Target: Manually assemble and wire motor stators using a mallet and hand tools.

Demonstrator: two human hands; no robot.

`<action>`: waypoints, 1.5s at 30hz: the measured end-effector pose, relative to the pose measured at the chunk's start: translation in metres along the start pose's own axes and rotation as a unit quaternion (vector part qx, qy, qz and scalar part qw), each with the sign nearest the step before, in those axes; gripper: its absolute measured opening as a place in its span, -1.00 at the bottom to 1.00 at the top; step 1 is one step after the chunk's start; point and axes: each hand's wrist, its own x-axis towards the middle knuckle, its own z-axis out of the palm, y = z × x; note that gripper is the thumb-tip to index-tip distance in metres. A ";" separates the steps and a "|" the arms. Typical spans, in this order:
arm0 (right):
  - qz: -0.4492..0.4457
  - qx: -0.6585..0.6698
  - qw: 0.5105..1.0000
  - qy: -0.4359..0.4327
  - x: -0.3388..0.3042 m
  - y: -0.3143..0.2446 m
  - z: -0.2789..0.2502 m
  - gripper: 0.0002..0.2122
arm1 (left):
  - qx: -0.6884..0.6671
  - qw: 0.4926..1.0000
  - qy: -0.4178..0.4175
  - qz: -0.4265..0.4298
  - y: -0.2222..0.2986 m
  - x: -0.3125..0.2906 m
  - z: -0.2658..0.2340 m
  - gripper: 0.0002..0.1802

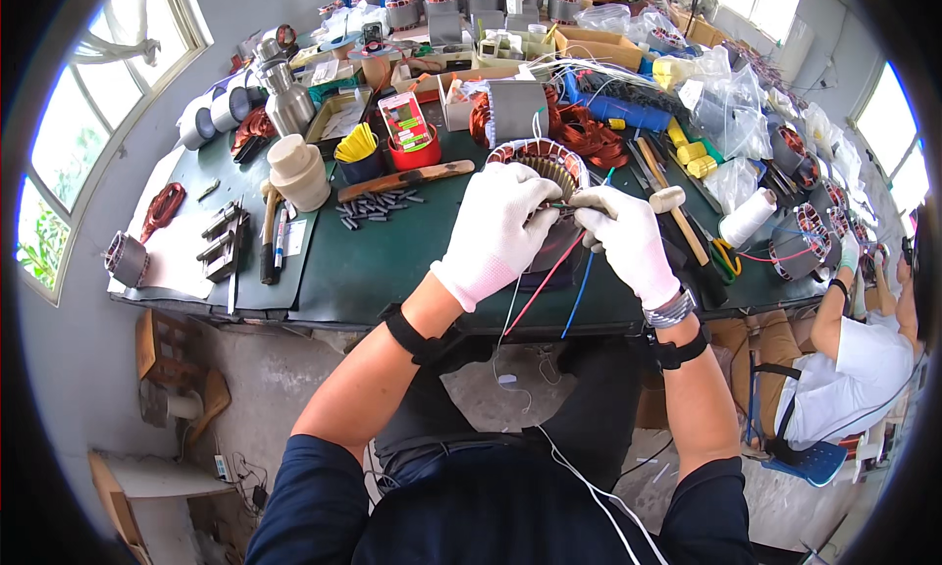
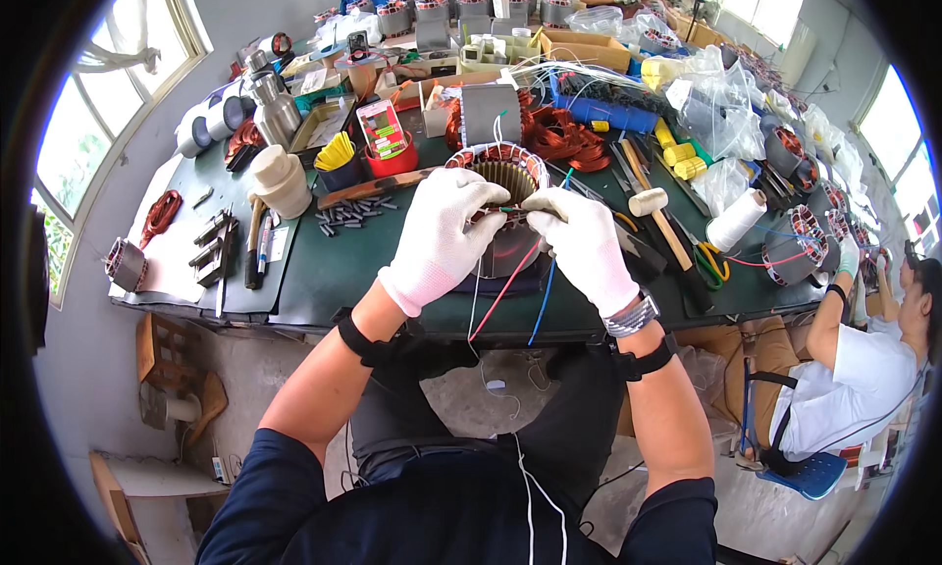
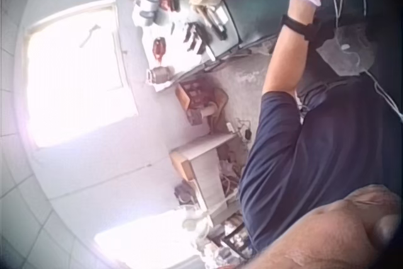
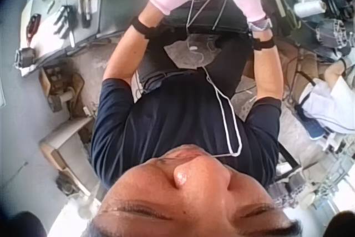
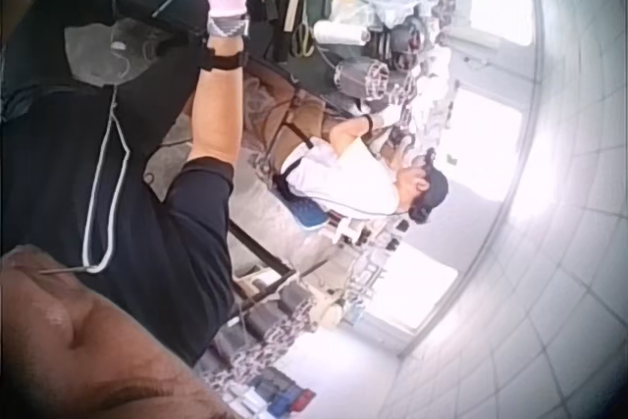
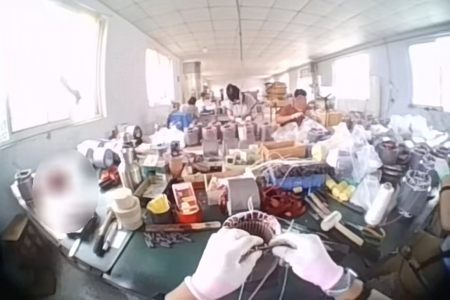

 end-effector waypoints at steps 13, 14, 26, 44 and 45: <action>-0.133 -0.103 0.986 0.006 0.001 0.003 -0.001 -0.87 | 0.112 0.987 -0.001 0.112 -0.005 0.002 0.019 -0.82; -0.133 -0.103 0.986 0.008 0.000 0.003 -0.002 -0.87 | 0.112 0.987 -0.002 0.114 -0.005 0.002 0.020 -0.82; -0.158 -0.114 0.981 0.019 0.006 0.004 0.003 -0.90 | 0.132 0.990 0.046 -0.016 0.011 -0.007 0.028 -0.84; -0.210 -0.313 0.922 0.090 -0.016 -0.028 0.002 -0.76 | -0.142 0.987 -0.067 -0.023 0.047 -0.072 -0.053 -0.64; -0.243 -0.332 0.904 0.119 -0.025 -0.045 0.003 -0.73 | -0.149 0.985 -0.074 -0.052 0.045 -0.080 -0.064 -0.64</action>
